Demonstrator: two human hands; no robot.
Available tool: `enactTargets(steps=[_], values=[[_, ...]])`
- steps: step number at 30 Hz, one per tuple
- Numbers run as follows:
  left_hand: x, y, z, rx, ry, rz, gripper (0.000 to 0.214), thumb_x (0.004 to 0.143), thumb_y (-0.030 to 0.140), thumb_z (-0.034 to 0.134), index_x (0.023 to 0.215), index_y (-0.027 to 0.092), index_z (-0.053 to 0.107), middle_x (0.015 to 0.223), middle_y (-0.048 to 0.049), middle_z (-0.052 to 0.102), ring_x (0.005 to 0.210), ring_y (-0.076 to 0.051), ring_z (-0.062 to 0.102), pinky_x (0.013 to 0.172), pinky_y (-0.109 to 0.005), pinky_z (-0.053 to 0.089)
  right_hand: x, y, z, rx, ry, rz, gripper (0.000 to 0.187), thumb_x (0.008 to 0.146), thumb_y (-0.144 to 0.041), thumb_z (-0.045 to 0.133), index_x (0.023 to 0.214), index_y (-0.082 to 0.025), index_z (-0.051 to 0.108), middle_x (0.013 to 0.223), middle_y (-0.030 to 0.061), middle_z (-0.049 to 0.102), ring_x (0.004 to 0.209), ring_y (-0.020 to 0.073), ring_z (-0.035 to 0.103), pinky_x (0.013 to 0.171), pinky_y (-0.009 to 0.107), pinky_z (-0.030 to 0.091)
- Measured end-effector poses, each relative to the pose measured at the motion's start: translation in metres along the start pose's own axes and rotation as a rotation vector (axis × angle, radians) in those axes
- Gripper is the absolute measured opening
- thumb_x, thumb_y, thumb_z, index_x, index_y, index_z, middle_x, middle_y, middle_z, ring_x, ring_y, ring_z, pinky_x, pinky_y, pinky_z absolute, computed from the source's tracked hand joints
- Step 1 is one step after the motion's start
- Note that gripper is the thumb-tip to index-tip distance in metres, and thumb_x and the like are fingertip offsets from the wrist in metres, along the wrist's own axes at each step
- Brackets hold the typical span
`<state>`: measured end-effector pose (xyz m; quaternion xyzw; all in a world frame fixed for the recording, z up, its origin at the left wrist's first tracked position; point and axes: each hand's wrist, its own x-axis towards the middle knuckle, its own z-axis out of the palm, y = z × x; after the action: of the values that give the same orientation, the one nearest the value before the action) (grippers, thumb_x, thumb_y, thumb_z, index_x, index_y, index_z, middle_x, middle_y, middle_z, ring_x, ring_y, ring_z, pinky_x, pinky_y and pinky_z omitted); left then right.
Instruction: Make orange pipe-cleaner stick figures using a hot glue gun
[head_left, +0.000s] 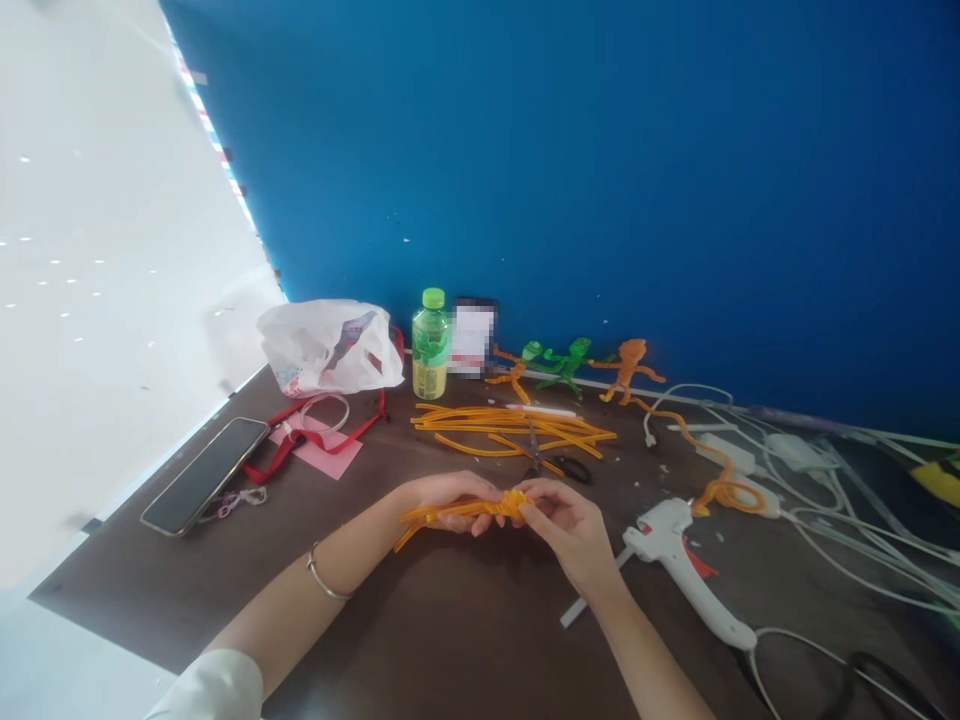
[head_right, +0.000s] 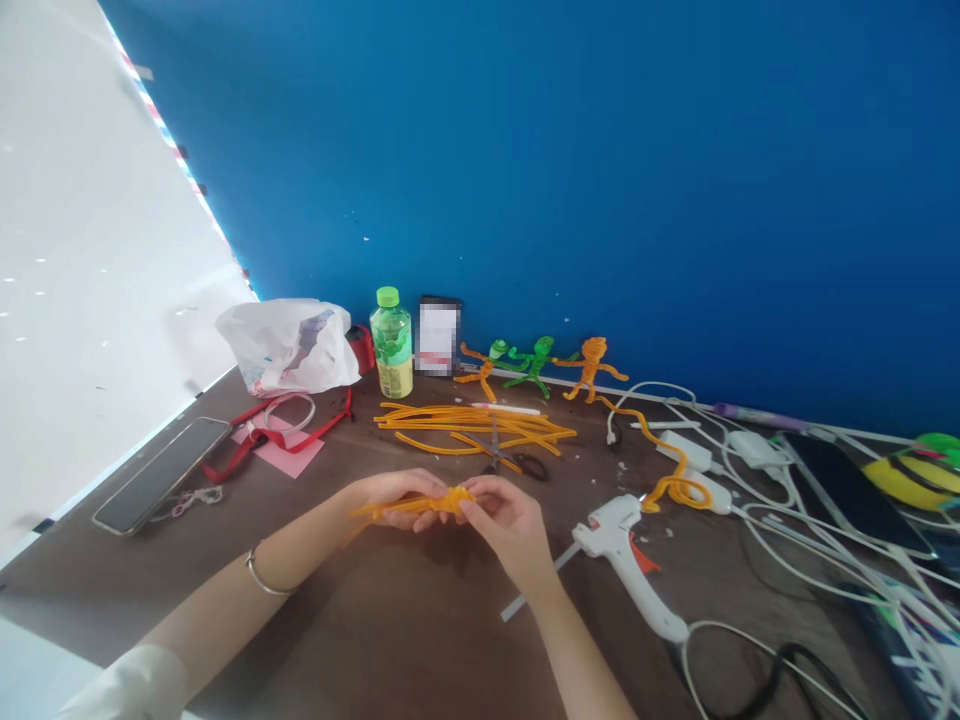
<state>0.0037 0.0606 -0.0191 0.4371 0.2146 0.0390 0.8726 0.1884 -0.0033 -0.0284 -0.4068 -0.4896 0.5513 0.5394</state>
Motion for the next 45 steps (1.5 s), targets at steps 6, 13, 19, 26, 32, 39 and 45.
enactTargets(steps=[6,13,19,26,32,39,45], values=[[0.0005,0.0005,0.0029,-0.042,-0.029,-0.018,0.024,0.081,0.025,0.041,0.085,0.009,0.058,0.053,-0.0025,0.057,0.027,-0.005,0.033,0.029,-0.020,0.016,-0.0012,-0.0057,0.0042,0.024,-0.002,0.007,0.014,0.065,-0.024,0.073,0.075,-0.020,0.064,0.081,0.0038,0.064,0.063,0.0143,0.061,0.056,0.027,0.055],[-0.0022,0.0032,0.0092,-0.060,-0.047,0.024,0.027,0.080,0.032,0.045,0.085,0.009,0.059,0.055,-0.0038,0.057,0.030,-0.005,0.035,0.031,-0.020,0.014,-0.0009,-0.0049,0.0044,0.038,-0.007,0.007,0.013,0.064,-0.023,0.074,0.073,-0.020,0.064,0.080,0.0031,0.064,0.061,0.0136,0.060,0.054,0.027,0.054],[-0.0033,0.0035,0.0092,-0.063,-0.078,0.053,0.023,0.079,0.028,0.048,0.084,0.009,0.059,0.057,-0.0042,0.058,0.030,-0.005,0.036,0.032,-0.021,0.014,-0.0012,-0.0031,0.0045,0.022,-0.010,-0.005,0.013,0.065,-0.023,0.074,0.073,-0.019,0.064,0.080,0.0031,0.065,0.062,0.0136,0.061,0.055,0.026,0.054],[0.0018,-0.0036,0.0077,-0.059,-0.056,0.152,0.026,0.080,0.030,0.048,0.085,0.007,0.061,0.057,-0.0047,0.059,0.032,-0.005,0.038,0.033,-0.021,0.019,-0.0019,-0.0097,0.0067,0.007,0.036,0.003,0.017,0.063,-0.025,0.075,0.073,-0.019,0.063,0.079,0.0039,0.064,0.059,0.0132,0.059,0.055,0.027,0.054],[0.0027,-0.0039,0.0048,-0.031,-0.022,0.150,0.025,0.076,0.029,0.053,0.084,0.007,0.061,0.056,-0.0049,0.060,0.034,-0.006,0.041,0.034,-0.021,0.021,-0.0016,-0.0087,0.0064,0.011,0.046,0.016,0.018,0.063,-0.025,0.075,0.074,-0.019,0.063,0.079,0.0035,0.064,0.058,0.0128,0.059,0.056,0.027,0.053],[0.0018,-0.0014,0.0066,-0.048,-0.030,0.131,0.021,0.076,0.023,0.049,0.082,0.007,0.061,0.054,-0.0049,0.060,0.034,-0.007,0.043,0.034,-0.020,0.024,-0.0019,-0.0048,0.0059,0.015,0.040,0.038,0.017,0.063,-0.025,0.075,0.074,-0.020,0.064,0.079,0.0024,0.064,0.060,0.0132,0.060,0.056,0.027,0.052],[0.0010,-0.0014,0.0084,-0.059,-0.009,0.141,0.026,0.075,0.030,0.050,0.080,0.007,0.062,0.053,-0.0048,0.059,0.034,-0.007,0.041,0.034,-0.020,0.023,-0.0015,-0.0034,0.0060,-0.001,0.052,0.030,0.020,0.062,-0.028,0.076,0.073,-0.018,0.063,0.077,0.0043,0.064,0.060,0.0142,0.060,0.055,0.027,0.053]])
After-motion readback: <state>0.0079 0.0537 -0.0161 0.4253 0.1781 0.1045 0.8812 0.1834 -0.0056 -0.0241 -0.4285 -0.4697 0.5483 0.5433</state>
